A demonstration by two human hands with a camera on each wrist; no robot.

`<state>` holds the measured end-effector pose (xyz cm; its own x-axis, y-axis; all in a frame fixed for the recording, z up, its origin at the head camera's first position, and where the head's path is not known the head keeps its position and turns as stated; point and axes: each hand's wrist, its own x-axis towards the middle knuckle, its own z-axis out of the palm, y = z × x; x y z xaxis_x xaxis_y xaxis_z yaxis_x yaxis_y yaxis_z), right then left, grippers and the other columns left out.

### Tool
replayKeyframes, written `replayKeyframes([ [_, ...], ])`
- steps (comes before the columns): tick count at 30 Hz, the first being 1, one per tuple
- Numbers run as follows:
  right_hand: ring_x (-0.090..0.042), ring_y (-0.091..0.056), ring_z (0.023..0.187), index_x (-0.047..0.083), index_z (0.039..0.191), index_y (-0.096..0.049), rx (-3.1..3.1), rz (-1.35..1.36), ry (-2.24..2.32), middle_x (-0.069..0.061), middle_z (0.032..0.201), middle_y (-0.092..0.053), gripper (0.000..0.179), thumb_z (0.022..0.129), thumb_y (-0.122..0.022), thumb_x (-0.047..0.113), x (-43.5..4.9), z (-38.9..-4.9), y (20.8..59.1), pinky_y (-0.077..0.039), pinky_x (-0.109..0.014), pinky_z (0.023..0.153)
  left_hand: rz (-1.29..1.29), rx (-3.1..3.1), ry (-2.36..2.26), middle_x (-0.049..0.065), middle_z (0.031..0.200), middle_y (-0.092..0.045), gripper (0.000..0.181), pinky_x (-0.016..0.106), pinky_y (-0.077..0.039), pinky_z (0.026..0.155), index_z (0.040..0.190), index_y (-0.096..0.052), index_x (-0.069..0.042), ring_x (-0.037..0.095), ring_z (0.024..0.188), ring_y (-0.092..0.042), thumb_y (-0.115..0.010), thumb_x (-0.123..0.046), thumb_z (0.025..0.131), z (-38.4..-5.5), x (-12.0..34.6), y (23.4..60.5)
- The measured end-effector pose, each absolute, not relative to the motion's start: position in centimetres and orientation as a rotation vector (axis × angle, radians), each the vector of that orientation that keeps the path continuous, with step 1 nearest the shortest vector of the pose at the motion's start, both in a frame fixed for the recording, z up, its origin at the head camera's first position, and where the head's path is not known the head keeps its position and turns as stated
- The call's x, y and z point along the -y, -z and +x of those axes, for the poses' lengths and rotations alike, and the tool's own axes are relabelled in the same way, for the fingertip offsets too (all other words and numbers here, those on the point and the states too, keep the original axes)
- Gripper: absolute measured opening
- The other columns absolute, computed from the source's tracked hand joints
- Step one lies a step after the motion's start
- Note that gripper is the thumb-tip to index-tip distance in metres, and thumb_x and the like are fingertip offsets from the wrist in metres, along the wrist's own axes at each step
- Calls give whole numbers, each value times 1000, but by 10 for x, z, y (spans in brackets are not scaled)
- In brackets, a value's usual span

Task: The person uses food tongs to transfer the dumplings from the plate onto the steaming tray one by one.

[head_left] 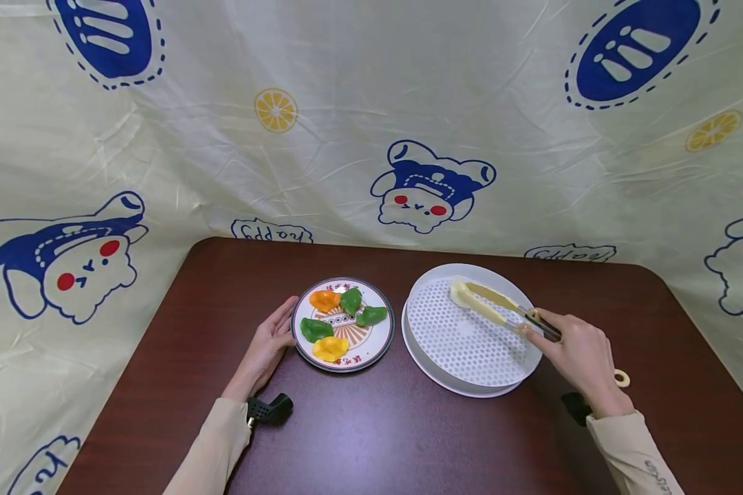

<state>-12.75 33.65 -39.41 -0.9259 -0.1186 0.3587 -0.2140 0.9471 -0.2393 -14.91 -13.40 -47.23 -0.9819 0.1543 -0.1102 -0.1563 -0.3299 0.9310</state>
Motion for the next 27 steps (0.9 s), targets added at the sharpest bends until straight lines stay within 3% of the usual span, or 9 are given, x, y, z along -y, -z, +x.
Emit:
replayKeyframes([
  [5,-20,-41,56,-4,111,-68,2778,233,-378,-13,72,-62,50,81,-71,36,-340,-131,395,-30,-31,45,8,-1700,-2425,12,156,-18,79,16,-38,94,151,-20,0,21,141,-21,-40,22,77,-148,133,473],
  [10,-18,-35,52,-6,112,-67,2809,204,-367,-1,58,-42,52,80,-73,34,-337,-132,394,-26,-31,44,38,-1712,-2440,15,156,-18,82,16,-35,97,150,-20,2,23,141,-20,-40,23,74,-148,134,474],
  [16,-17,-33,51,-5,113,-66,2804,177,-365,0,55,-33,54,77,-75,34,-333,-130,393,-25,-31,44,28,-1702,-2444,14,156,-18,81,17,-35,98,150,-20,2,22,141,-21,-40,23,74,-148,133,474],
  [21,-18,-38,53,-3,111,-68,2739,211,-391,-4,59,-45,54,75,-77,36,-323,-125,388,-28,-31,44,9,-1703,-2437,13,156,-19,82,16,-37,95,150,-20,0,21,141,-21,-40,23,74,-148,134,473],
  [27,-23,-51,60,2,108,-71,2617,336,-421,-18,83,-67,50,70,-80,33,-302,-117,378,-36,-36,46,26,-1726,-2425,13,156,-18,82,17,-34,99,150,-20,1,22,141,-20,-40,22,74,-148,134,474],
])
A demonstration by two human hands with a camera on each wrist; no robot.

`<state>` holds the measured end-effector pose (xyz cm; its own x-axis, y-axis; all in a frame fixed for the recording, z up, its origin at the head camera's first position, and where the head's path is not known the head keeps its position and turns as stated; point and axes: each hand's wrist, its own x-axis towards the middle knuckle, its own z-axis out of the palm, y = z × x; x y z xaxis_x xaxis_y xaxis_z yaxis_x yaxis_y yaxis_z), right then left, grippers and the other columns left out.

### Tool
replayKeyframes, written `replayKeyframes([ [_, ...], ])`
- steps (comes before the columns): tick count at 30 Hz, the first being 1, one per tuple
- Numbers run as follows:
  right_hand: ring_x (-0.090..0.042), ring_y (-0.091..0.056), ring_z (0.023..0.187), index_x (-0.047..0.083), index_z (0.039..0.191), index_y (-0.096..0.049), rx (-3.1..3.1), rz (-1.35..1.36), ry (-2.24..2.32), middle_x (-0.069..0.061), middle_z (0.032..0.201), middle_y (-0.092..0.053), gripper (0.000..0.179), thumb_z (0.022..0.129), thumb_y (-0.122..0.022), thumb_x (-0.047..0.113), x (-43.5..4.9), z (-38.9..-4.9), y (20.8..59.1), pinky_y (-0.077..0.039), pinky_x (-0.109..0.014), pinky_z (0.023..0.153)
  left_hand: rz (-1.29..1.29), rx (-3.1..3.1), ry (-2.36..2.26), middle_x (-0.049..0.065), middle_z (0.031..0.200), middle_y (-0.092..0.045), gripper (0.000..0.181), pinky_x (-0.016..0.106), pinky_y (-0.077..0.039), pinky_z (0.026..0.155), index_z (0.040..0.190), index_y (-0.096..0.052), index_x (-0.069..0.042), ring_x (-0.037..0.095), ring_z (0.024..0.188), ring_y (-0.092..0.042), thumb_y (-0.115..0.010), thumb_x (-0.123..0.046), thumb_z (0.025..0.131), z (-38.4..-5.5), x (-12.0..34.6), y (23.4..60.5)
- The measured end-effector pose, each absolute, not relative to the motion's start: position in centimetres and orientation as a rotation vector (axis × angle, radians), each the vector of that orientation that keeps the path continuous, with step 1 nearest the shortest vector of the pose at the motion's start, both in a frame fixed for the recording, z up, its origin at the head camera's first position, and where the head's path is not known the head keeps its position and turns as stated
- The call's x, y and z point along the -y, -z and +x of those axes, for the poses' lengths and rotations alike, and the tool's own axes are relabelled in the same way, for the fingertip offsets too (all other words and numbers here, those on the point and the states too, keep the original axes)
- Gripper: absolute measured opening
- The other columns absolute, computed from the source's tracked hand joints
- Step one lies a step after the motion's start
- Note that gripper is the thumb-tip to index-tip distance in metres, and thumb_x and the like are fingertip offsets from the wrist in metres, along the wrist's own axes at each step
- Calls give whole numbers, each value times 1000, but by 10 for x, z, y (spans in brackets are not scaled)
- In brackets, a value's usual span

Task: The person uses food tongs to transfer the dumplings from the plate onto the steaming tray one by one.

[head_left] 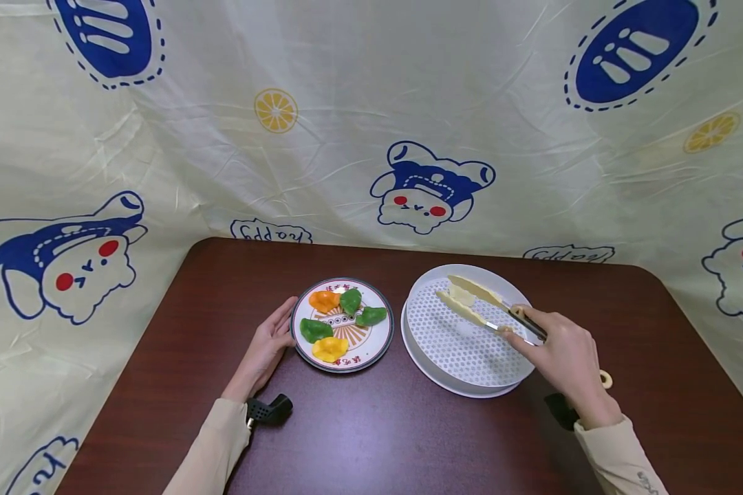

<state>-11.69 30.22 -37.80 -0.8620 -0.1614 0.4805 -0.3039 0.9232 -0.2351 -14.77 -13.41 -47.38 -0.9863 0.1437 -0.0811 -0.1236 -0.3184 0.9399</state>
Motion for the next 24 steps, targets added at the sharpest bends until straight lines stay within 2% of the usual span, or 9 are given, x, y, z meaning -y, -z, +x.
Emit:
replayKeyframes([
  [6,-26,-59,65,4,107,-72,2546,439,-475,-15,85,-68,47,67,-82,26,-278,-112,371,-43,-42,49,27,-1729,-2420,13,156,-17,81,16,-36,96,151,-20,0,22,141,-20,-40,21,75,-148,134,474],
  [11,-32,-66,81,4,107,-72,2521,508,-540,-15,93,-70,47,66,-82,25,-258,-108,369,-50,-50,61,22,-1724,-2421,13,156,-17,80,15,-37,95,150,-20,1,22,141,-20,-40,21,76,-148,134,474],
  [20,-23,-66,81,7,109,-72,2514,648,-607,-7,93,-71,51,65,-83,30,-227,-100,379,-51,-43,64,44,-1726,-2417,19,155,-16,78,15,-39,93,149,-19,5,26,141,-19,-40,21,76,-149,133,473],
  [24,-16,-63,76,8,109,-72,2514,727,-612,-3,90,-70,51,65,-82,32,-213,-98,386,-49,-37,60,40,-1730,-2415,19,155,-18,77,15,-38,94,149,-20,6,26,141,-20,-40,21,76,-149,133,473],
])
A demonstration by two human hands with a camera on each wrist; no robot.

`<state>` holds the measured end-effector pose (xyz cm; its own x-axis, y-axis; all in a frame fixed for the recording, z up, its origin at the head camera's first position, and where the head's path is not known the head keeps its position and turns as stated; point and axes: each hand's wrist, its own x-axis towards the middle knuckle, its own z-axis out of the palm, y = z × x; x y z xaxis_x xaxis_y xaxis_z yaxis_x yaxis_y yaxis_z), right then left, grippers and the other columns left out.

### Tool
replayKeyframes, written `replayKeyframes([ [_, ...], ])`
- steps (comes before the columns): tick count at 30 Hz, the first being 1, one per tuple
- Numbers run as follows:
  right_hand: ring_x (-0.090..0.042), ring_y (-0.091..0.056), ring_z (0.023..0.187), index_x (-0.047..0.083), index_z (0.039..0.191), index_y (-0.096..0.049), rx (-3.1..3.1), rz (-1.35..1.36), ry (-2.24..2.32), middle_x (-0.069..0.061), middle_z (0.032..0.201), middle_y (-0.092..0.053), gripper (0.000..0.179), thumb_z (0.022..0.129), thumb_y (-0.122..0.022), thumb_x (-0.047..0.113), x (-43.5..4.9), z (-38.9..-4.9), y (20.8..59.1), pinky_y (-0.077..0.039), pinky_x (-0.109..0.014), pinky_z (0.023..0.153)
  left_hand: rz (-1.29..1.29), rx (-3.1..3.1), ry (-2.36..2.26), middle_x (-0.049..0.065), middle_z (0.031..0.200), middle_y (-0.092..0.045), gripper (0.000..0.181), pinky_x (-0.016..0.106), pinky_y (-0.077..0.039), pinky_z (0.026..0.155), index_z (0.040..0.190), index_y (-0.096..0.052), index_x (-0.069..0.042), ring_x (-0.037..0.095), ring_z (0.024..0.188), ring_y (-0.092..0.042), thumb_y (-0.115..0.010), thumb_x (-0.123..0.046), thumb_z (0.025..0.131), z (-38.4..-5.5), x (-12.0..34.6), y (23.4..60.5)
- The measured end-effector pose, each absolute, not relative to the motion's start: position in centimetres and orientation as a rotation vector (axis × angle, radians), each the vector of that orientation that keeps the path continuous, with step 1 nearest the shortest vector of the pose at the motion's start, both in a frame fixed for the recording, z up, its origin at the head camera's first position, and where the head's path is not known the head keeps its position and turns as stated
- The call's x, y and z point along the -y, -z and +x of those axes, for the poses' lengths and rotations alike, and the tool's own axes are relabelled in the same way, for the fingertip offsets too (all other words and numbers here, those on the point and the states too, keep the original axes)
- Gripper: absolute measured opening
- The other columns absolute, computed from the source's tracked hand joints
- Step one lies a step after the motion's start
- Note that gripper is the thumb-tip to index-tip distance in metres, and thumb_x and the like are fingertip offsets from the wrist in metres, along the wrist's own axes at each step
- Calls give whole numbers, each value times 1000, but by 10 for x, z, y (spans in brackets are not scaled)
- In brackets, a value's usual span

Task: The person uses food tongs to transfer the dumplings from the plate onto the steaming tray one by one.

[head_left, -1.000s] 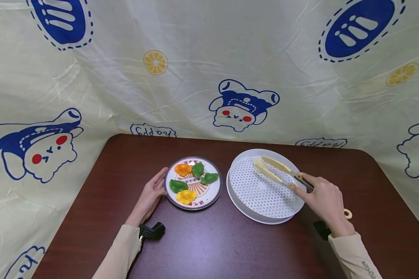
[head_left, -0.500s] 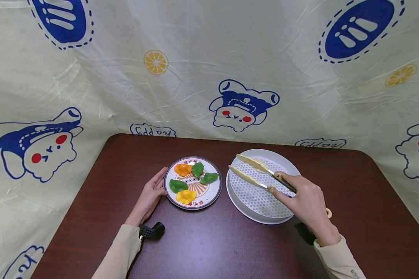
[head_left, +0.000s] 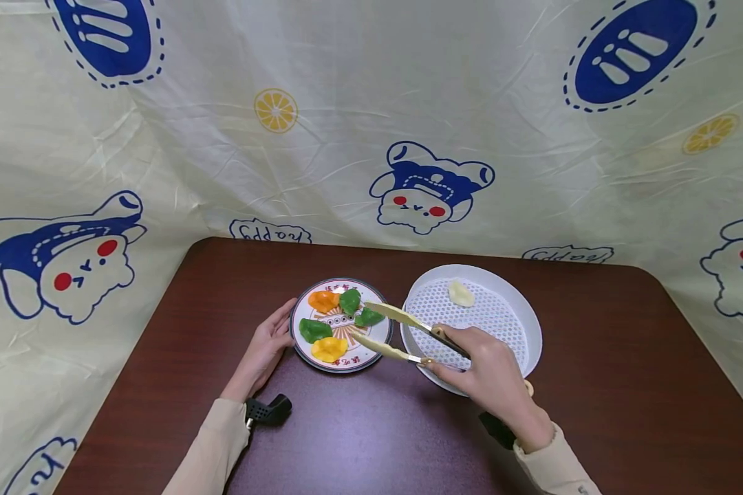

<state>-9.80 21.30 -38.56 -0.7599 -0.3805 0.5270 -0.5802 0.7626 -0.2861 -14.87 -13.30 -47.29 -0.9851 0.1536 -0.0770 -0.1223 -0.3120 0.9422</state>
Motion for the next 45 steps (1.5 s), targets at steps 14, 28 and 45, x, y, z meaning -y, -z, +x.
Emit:
replayKeyframes([
  [14,-14,-63,82,8,110,-72,2715,790,-566,-1,95,-70,52,71,-79,42,-178,-96,401,-50,-35,64,13,-1725,-2401,16,155,-20,76,18,-36,97,149,-20,5,22,141,-20,-40,21,77,-149,135,472],
  [28,-8,-47,58,16,89,-71,2744,788,-559,5,69,-60,23,76,-75,35,-169,-99,405,-39,-29,50,10,-1724,-2403,15,155,-19,77,16,-38,94,149,-21,4,20,141,-21,-39,21,77,-149,135,472],
  [45,-12,-61,66,11,100,-75,2598,746,-625,2,83,-70,32,75,-76,31,-194,-95,396,-47,-32,55,51,-1727,-2421,17,155,-19,76,14,-37,94,148,-20,7,23,141,-19,-40,21,76,-148,134,473],
])
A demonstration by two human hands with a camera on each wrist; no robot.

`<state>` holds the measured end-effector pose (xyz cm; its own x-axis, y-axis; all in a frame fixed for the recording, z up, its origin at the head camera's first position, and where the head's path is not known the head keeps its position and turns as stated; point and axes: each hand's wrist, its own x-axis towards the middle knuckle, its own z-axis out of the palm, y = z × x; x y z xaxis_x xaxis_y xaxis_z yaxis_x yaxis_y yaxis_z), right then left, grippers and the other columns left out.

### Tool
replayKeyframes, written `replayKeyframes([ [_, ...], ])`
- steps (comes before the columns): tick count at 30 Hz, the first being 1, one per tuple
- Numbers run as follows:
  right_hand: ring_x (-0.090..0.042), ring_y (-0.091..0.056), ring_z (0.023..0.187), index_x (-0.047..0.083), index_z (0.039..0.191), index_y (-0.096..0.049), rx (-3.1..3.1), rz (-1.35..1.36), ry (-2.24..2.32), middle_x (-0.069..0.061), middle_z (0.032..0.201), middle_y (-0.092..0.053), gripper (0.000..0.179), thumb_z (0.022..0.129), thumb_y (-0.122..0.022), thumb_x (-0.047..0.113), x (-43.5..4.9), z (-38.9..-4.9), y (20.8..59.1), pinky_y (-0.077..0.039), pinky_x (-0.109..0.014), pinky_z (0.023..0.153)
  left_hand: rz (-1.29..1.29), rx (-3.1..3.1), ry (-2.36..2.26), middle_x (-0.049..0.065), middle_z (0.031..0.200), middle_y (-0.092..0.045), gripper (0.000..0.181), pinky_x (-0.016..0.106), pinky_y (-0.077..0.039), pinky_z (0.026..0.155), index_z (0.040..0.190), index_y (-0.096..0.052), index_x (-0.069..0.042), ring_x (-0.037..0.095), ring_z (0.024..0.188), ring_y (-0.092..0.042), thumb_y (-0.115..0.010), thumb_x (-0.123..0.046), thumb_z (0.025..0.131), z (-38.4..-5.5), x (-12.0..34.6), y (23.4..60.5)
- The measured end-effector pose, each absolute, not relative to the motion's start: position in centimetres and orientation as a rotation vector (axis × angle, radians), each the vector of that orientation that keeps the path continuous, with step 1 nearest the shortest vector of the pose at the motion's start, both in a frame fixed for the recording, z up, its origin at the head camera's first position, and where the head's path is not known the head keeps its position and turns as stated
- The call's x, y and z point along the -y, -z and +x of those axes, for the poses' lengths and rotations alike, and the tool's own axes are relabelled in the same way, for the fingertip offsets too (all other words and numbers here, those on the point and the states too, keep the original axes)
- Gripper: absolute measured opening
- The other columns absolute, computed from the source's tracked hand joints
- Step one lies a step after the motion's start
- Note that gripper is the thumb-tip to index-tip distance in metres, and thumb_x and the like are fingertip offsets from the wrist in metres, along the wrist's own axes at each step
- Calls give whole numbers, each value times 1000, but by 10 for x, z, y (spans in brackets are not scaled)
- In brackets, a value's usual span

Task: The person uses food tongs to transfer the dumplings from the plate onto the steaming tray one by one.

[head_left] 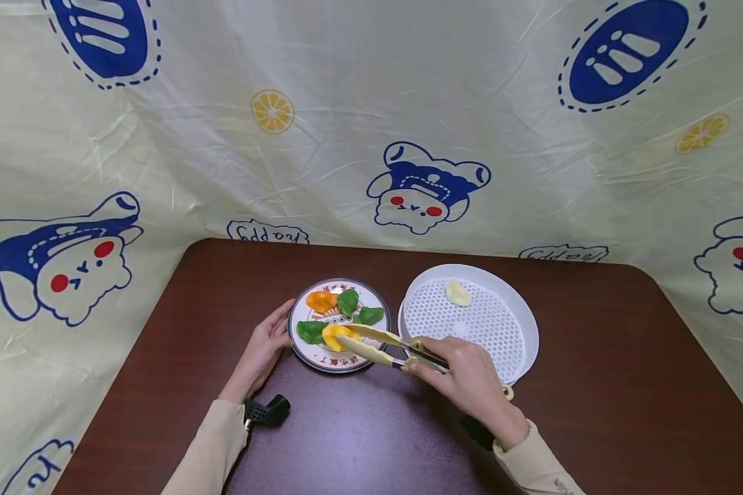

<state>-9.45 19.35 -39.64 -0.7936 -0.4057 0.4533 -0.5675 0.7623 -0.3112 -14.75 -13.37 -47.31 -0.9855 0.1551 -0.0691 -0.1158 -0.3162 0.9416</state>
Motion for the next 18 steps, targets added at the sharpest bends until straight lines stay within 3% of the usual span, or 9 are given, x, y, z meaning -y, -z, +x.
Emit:
replayKeyframes([
  [6,-10,-57,64,12,101,-75,2606,654,-617,3,81,-69,31,74,-78,27,-214,-91,388,-44,-31,53,78,-1728,-2433,19,155,-19,77,13,-36,91,148,-20,8,24,141,-18,-40,22,75,-148,134,475],
  [13,-19,-64,71,12,104,-74,2584,507,-567,-6,88,-72,35,72,-79,26,-245,-89,378,-46,-39,55,80,-1724,-2437,19,155,-19,78,14,-37,88,148,-20,8,25,141,-18,-39,22,74,-148,134,475],
  [18,-15,-53,61,11,103,-75,2572,412,-545,-8,87,-72,36,72,-79,27,-264,-88,376,-41,-37,50,62,-1710,-2443,19,155,-19,79,14,-38,87,148,-21,7,24,141,-20,-40,22,74,-147,133,474],
])
